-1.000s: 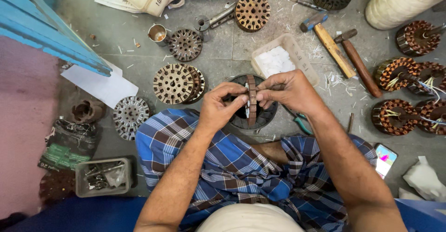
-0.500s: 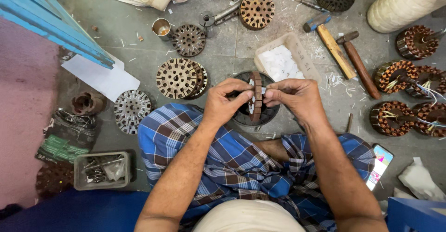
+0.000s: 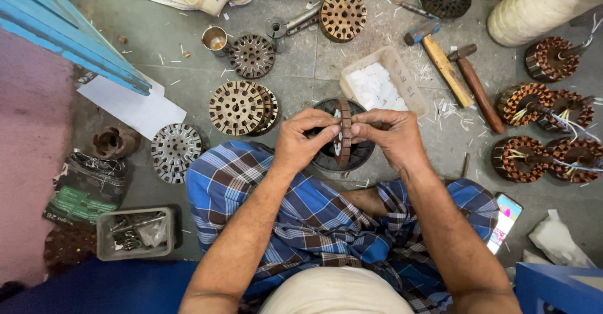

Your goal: The person sits on the floor and inserts small white rectangular pieces into slots on a circular metal component. They repeatedly pick up pieces from a nearby container and place them into the component, occasionally adjusting the component's position.

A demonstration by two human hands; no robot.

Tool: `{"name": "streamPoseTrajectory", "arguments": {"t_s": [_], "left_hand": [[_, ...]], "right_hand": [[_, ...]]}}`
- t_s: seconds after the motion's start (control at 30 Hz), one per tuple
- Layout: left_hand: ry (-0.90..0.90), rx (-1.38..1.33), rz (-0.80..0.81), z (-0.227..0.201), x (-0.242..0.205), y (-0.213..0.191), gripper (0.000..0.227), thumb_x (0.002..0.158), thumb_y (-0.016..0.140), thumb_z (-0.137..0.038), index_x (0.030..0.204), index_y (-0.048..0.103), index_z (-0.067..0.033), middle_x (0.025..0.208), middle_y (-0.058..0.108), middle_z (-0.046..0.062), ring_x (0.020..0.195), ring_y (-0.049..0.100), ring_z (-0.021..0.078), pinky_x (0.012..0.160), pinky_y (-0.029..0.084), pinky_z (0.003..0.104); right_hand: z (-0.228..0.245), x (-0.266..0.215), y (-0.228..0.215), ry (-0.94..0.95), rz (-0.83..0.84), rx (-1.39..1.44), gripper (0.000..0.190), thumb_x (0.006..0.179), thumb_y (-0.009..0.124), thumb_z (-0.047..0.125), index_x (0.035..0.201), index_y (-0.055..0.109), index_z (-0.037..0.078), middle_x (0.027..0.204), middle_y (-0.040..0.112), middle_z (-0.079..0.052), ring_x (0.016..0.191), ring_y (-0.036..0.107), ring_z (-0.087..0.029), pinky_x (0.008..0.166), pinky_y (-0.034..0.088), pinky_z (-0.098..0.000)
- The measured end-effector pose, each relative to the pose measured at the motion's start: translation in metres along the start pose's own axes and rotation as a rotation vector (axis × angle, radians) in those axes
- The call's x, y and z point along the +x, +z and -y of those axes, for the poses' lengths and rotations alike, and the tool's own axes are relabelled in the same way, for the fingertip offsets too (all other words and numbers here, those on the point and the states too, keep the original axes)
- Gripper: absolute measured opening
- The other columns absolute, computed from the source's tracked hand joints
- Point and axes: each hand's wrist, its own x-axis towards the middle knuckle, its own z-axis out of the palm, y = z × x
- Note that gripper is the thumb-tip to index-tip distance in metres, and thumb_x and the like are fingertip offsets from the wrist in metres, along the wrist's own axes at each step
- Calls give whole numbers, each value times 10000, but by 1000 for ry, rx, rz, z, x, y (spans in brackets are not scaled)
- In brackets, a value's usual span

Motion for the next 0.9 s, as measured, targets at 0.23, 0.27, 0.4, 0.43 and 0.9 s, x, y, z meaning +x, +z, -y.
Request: {"name": "streamPoseTrajectory", "arguments": {"t_s": [0.23,0.27,0.4,0.43,0.9], "left_hand": [[-47,-47,-8,0,-3,-1,169,886,803,-75,1055,799,-56,1065,771,65,978,730,142,856,583,252],[-67,-66,-3,1,-3,-2,166,888,800,-76,1053,798,-59,1069,769,64,979,729,141,853,587,253],[-20,-59,-24,4,-3,-2,171,883,807,-61,1052,791,-43,1059,772,71,979,734,147,861,591,263],[-27,-65,-31,4,-4,-2,172,883,808,-61,1052,788,-37,1056,772,72,978,732,146,857,591,263],[142,136,45,-29,-10,-5,440,792,896,-336,1088,740,-51,1059,724,86,986,732,204,864,603,335]], "right_hand": [[8,-1,6,78,-6,5,134,851,791,-23,968,753,-75,872,769,-154,755,763,-219,699,651,-338],[9,0,6,92,7,-18,136,848,793,-23,968,754,-73,874,769,-153,760,760,-213,704,647,-331],[13,6,5,111,63,-84,125,855,790,-25,966,753,-70,880,774,-147,777,761,-200,716,641,-319],[13,6,5,101,61,-92,128,857,788,-26,971,750,-68,884,771,-141,777,759,-196,719,643,-319],[9,-6,-7,-304,102,-523,169,882,807,-30,1047,773,-24,1026,744,-96,920,688,-128,776,552,-271]]}}
